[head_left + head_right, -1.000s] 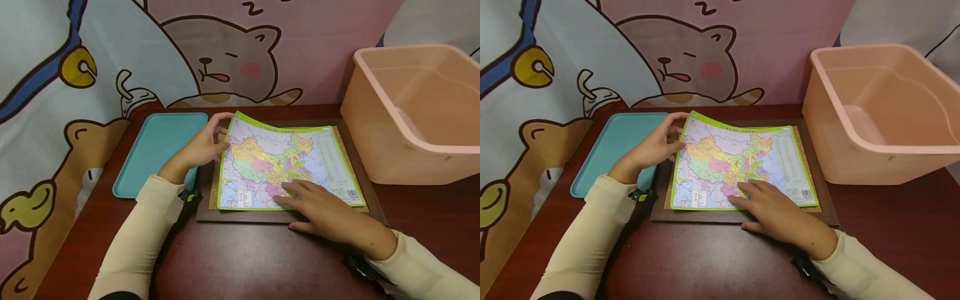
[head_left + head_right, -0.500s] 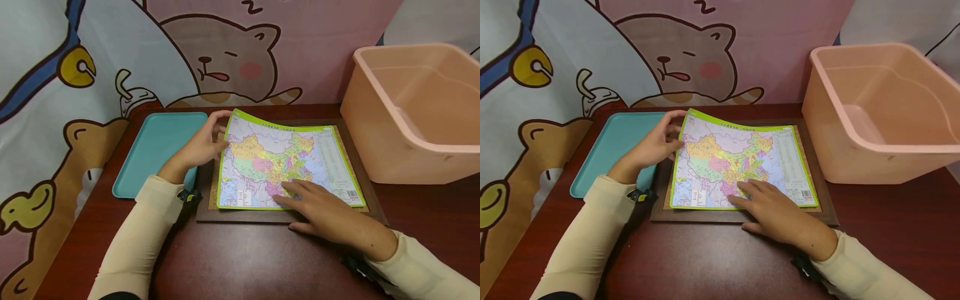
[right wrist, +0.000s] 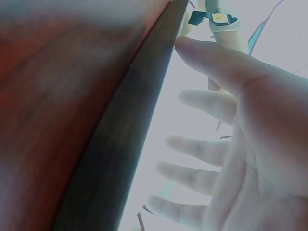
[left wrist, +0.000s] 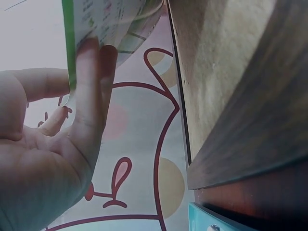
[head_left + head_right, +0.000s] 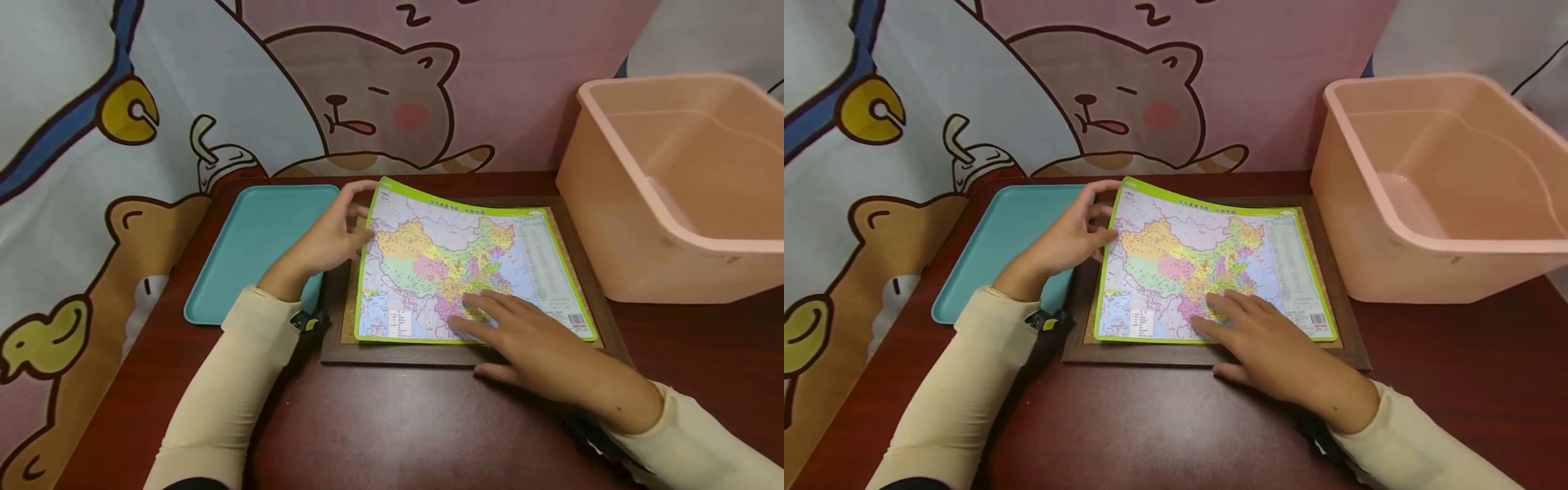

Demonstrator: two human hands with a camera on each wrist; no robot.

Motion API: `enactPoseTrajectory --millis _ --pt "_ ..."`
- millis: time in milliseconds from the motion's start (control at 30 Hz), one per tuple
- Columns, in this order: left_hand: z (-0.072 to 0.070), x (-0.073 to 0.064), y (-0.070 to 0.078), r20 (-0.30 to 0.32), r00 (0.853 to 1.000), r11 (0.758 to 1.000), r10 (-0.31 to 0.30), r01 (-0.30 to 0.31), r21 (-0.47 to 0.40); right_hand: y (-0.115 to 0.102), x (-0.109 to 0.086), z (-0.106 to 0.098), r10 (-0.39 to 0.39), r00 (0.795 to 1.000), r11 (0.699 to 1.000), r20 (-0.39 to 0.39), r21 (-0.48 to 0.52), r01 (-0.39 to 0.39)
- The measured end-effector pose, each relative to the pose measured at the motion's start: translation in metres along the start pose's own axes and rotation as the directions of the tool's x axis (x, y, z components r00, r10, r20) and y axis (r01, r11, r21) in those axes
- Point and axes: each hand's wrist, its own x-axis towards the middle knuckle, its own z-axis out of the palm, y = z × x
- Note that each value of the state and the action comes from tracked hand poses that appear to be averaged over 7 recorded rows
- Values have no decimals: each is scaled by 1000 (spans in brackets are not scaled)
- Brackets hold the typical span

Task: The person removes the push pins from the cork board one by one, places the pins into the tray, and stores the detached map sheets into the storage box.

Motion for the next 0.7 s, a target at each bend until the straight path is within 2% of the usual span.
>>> enactPoseTrajectory --millis 233,700 --pt "0 2 -1 -5 1000 1000 0 0 8 1 -1 -7 26 1000 999 -2 -21 -26" --pt "0 2 -2 -40 999 999 18 -16 51 6 -7 -20 16 997 999 -78 -30 -19"
